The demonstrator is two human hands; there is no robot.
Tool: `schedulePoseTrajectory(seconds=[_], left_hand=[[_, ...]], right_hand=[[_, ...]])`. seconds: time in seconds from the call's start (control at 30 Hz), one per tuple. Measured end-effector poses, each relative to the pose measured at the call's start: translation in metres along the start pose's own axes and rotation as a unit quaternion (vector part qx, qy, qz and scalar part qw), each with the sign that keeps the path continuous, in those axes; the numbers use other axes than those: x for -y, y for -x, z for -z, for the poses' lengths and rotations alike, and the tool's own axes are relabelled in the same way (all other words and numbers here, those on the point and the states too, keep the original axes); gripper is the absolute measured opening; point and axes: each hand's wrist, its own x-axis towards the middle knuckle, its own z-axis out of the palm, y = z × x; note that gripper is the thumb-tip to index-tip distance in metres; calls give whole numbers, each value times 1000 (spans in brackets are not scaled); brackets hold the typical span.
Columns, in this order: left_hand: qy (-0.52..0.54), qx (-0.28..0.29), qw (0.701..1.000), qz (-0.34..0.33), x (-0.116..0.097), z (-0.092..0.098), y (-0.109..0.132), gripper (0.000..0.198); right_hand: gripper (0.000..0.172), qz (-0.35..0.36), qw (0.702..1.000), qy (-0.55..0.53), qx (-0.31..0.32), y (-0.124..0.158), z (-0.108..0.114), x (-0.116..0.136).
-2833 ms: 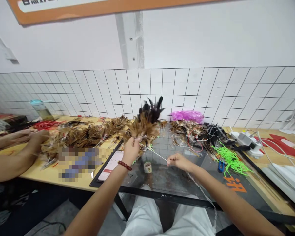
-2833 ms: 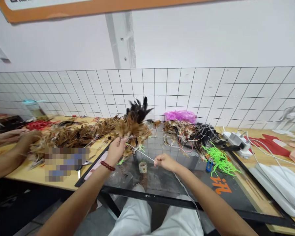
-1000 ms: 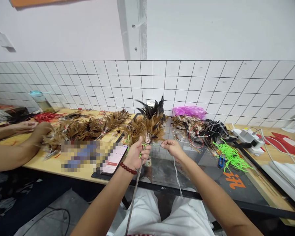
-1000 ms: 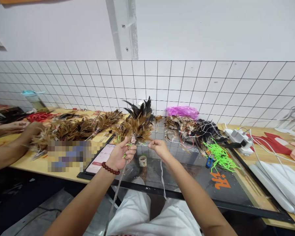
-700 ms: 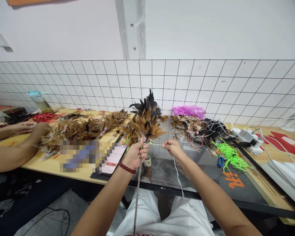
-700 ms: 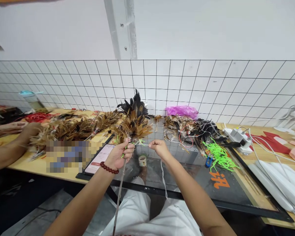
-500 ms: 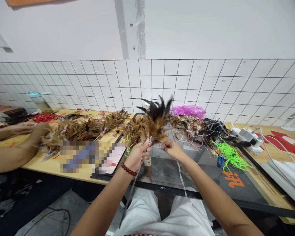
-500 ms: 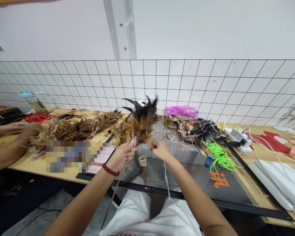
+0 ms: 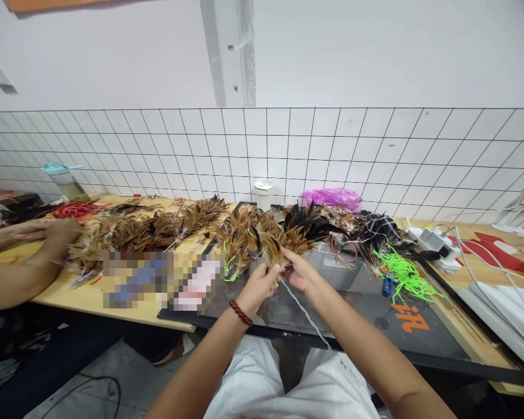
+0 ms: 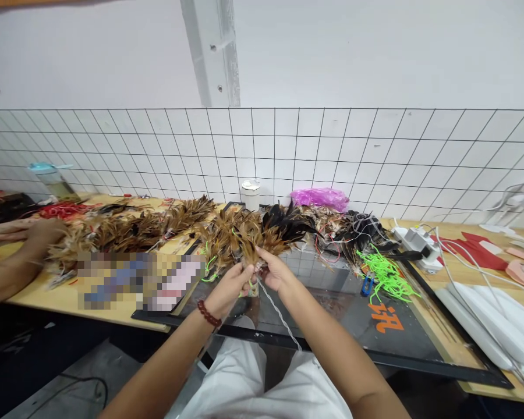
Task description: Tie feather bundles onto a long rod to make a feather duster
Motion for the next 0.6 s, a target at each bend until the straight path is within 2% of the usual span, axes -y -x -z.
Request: schedulePoseTrajectory(seconds=[0.03,0.1,0.17,0.2,0.27,0.37,0.47,0.53,0.6], left_hand=[[72,57,994,63,-4,2,0,29],[185,155,956,165,-13,6,0,33],[248,198,922,223,-20,10,-1,28],[260,202,915,233,-21,11,-1,23],[261,194,919,222,-20,10,-3,16],[227,148,951,149,-16,5,-4,15],[187,75,976,78,-16,1,-4,21],[187,35,980,55,-18,-1,-5,23],[199,15,979,48,-18,-2,-6,25]], right_hand=[[22,-3,1000,-3,14,-4,3,0],[18,-15,999,-13,32,-9,10,0],[16,-33,998,-19,48,-11,15,0],[17,-42,997,-19,59,-11,15,1],[16,-43,995,-17,86,-8,14,3],[13,-19,995,-17,99,0,10,9],[11,1,999,-18,29,12,9,9],[10,29,998,-17,-44,22,9,4],[15,85,994,21,-65,30,8,-5]])
